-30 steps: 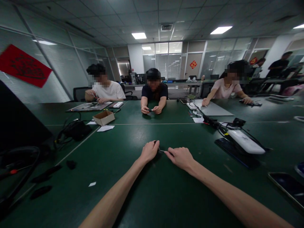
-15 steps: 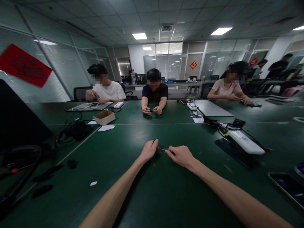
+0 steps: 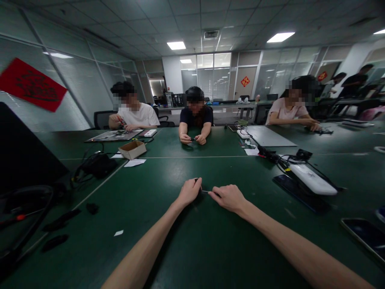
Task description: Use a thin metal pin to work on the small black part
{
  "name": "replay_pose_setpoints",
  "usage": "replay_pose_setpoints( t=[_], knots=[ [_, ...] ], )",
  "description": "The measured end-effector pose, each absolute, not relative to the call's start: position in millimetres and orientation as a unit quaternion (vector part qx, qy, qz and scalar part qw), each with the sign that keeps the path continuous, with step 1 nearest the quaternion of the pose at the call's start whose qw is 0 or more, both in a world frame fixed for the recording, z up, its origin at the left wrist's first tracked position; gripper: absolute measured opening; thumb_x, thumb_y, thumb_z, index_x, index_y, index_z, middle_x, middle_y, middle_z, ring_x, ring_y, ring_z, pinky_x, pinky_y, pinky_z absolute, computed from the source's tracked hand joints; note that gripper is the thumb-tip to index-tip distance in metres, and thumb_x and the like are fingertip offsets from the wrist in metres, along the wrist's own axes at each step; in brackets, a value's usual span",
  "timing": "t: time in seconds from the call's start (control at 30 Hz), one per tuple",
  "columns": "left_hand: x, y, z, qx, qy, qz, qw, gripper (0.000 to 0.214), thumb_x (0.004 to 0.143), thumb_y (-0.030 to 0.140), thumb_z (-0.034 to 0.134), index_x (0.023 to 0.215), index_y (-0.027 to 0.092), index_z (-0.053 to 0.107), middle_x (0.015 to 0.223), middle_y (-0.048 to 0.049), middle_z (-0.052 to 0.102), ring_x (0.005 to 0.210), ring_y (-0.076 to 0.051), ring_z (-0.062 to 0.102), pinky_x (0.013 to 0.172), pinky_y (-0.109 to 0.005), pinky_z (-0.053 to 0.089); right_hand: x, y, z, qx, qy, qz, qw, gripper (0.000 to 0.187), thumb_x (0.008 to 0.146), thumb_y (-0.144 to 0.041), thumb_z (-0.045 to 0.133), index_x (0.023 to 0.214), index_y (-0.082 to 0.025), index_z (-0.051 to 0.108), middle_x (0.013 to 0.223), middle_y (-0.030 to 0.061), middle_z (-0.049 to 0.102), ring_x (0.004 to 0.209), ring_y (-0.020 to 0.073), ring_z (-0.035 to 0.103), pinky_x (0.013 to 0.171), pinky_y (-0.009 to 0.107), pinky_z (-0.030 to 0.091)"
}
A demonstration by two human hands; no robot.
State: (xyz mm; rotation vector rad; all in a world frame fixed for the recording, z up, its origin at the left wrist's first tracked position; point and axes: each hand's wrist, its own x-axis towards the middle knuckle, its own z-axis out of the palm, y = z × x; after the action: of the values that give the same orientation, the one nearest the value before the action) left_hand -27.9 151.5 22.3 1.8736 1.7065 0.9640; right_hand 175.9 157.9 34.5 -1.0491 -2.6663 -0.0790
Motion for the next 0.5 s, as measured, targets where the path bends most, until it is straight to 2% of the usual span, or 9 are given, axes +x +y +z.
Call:
replay_pose_setpoints(
  t=[0.3,0.5],
  knots=[
    [-24.4,148.8,18.6,0.704,0.629,0.303,0.129,0.051,0.092,0.049,0.025,0.071,0.017,0.058,0.066,-0.0047,0.06,0.058,-0.015,0.052,0.056,-0.024,0.028,176.2,152.1,36.4,-0.365,-0.92,-0.049,0.132,0.051,0.096,-0.048,0.019,0.086,-0.021,0.06,0.067,0.0027,0.062,0.053,0.0112,0.053,0.052,0.021,0.031],
    [-23.9,151.2,18.8,0.689,0.635,0.316,0.149,0.052,0.092,0.05,0.023,0.072,0.017,0.057,0.067,-0.0047,0.06,0.059,-0.015,0.052,0.057,-0.024,0.028,176.4,152.4,35.6,-0.388,-0.911,-0.017,0.136,0.051,0.096,-0.049,0.018,0.085,-0.021,0.059,0.067,0.002,0.062,0.053,0.0106,0.054,0.052,0.021,0.034]
  ],
)
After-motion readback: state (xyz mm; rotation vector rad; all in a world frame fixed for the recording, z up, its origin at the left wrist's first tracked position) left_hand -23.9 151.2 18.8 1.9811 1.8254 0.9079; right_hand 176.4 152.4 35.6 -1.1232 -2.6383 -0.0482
